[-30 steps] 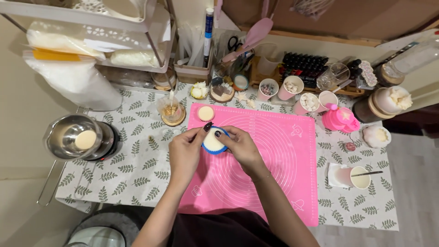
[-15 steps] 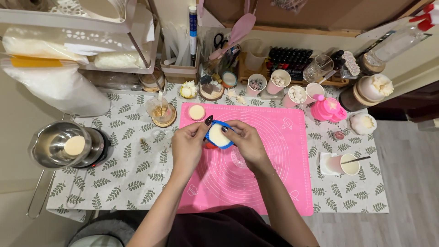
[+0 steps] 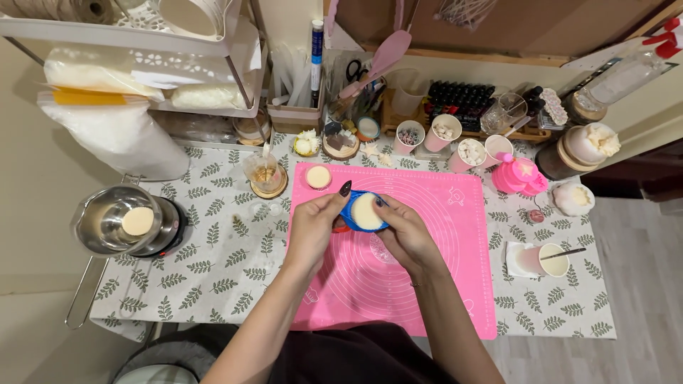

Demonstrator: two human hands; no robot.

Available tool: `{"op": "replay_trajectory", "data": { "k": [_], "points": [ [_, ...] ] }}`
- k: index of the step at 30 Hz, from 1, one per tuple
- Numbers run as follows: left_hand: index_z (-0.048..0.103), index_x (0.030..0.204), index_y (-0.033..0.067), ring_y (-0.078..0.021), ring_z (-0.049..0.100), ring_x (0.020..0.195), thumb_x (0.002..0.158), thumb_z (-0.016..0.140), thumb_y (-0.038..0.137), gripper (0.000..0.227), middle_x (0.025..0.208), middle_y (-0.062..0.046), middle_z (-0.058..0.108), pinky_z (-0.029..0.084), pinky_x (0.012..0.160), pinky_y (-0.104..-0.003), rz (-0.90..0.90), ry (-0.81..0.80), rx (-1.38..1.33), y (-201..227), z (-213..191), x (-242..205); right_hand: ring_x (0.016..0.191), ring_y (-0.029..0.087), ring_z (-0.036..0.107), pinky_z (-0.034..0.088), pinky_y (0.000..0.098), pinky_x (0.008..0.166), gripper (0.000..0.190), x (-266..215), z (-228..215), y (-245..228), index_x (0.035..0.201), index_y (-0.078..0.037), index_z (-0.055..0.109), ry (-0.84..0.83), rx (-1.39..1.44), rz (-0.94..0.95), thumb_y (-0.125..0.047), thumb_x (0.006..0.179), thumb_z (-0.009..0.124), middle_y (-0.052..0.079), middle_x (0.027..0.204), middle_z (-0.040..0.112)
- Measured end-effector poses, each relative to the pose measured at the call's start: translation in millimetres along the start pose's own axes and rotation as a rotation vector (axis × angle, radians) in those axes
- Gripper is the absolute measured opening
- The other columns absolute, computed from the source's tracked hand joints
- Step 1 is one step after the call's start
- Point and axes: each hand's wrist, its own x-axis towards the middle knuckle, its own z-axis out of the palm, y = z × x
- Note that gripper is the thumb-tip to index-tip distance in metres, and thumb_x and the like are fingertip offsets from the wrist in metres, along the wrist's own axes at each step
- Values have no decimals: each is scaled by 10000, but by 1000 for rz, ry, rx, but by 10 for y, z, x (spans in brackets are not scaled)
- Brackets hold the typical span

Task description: Preparing, cleaning, and de-molding wax disks using silicone molds and a metal pot.

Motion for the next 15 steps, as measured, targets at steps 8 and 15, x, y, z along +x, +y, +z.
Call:
{"op": "replay_trajectory", "data": {
  "k": [8, 15],
  "points": [
    [776, 1068, -33, -71, 612, 730, 1019, 655, 186, 255, 817, -15, 733, 504, 712, -232, -5, -4, -82, 179, 85, -179, 1086, 228, 678, 545, 390, 982, 419, -52, 26, 122, 1312, 34, 540, -37, 182, 56, -288, 1045, 512, 150, 1206, 674],
    [672, 1377, 45, -60, 631, 722, 984, 646, 108, 399, 842, -80, 781, 502, 649, -222, 142, 149, 90, 204, 81, -320, 1023, 175, 687, 562, 343, 919, 321, -229, 375, 253, 1272, 21, 595, 282, -193, -233, -178, 1021, 572, 112, 1120, 696]
  ]
}}
